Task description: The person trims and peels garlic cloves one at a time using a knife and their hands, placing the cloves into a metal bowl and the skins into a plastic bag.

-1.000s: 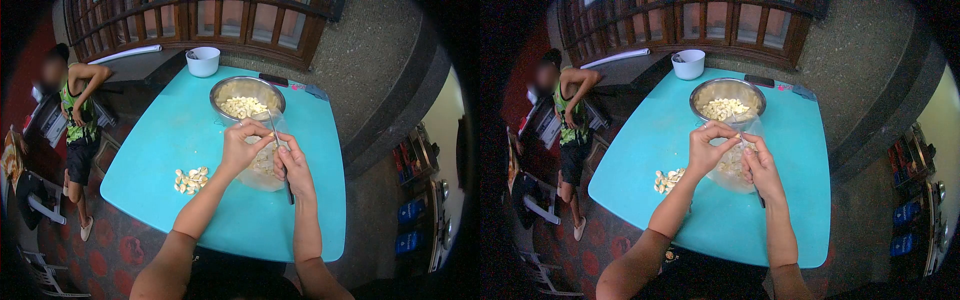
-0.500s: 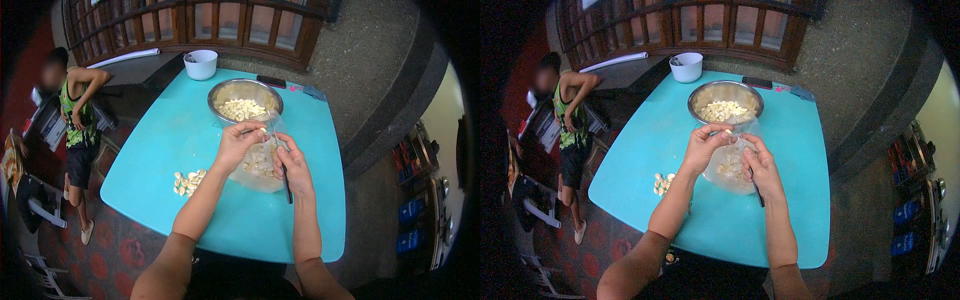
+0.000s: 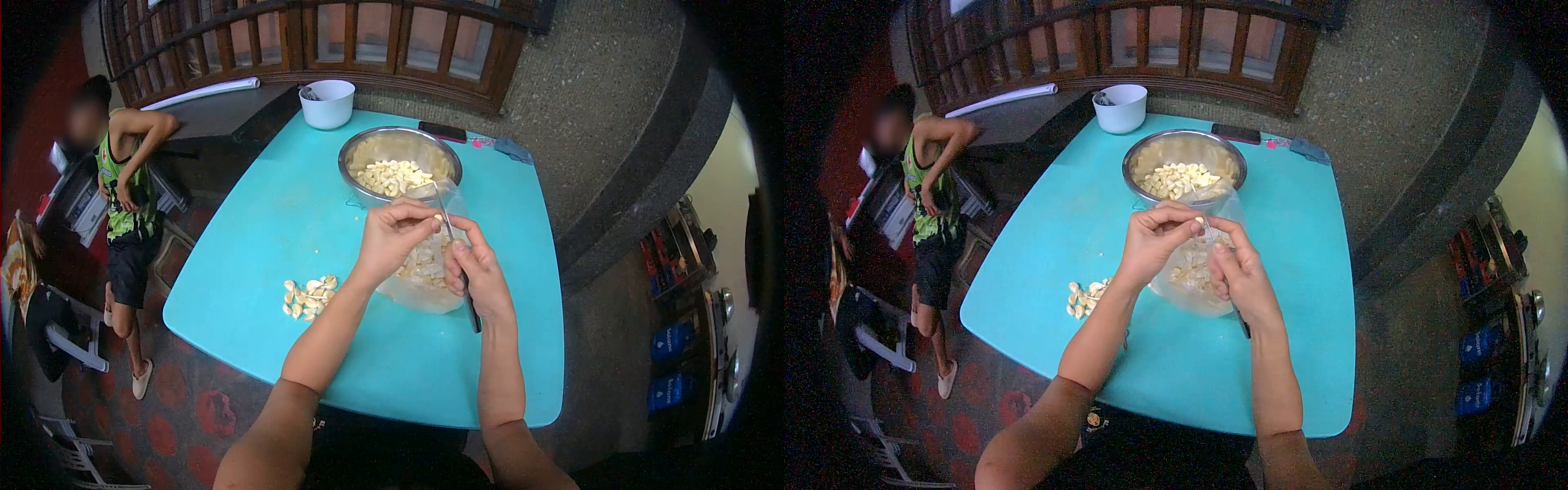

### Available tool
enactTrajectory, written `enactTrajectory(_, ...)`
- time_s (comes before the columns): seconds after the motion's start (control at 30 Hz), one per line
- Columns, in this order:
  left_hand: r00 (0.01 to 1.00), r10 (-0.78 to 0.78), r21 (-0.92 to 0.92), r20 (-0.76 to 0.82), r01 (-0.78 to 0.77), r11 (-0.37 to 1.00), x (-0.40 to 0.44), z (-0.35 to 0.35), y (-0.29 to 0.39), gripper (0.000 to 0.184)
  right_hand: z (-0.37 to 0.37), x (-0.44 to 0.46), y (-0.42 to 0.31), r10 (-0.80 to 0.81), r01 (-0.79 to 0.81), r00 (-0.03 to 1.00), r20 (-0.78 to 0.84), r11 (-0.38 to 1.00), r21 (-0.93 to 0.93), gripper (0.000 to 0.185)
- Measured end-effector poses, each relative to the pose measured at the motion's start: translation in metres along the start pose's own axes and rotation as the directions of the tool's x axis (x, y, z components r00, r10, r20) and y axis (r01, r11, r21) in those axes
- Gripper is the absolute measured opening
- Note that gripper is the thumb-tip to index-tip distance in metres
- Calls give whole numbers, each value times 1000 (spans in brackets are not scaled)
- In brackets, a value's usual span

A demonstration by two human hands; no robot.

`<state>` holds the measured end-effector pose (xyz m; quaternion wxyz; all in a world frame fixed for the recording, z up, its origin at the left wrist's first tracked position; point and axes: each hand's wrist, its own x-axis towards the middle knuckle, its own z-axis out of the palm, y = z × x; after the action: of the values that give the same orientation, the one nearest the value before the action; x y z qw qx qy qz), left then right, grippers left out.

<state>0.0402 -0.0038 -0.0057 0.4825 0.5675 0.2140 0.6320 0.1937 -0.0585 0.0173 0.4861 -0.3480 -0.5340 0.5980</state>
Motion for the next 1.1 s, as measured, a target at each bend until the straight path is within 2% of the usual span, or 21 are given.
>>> enactTrajectory(0.33,999,43,49,-33,-41,998,-1,1,2,11,1,0,-1,-11,12,1000,26,1000,-2,34)
enactTrajectory(0.53,1000,-1,47,-13,1,999,-1,-1,4,11,0,1,1,-20,19,1000,11,1000,16,34)
enactTrajectory(0.63,997,-80,-99,-2,80,992,0,0,7,12,0,0,1,-24,24,1000,11,998,58,34)
enactTrajectory(0.73,999,-31,-32,13,31,999,0,0,6,15,-1,2,4,-49,48,998,27,996,69,35)
enactTrajectory(0.83,997,-77,-85,15,78,993,-1,0,5,17,-2,3,4,-55,48,996,64,994,100,37)
enactTrajectory(0.93,982,-186,-106,-20,183,977,1,-5,4,17,-5,3,5,-41,33,998,44,984,178,38)
enactTrajectory(1.1,984,-179,-126,22,180,975,2,-9,4,21,-4,3,3,-51,48,998,23,992,118,39)
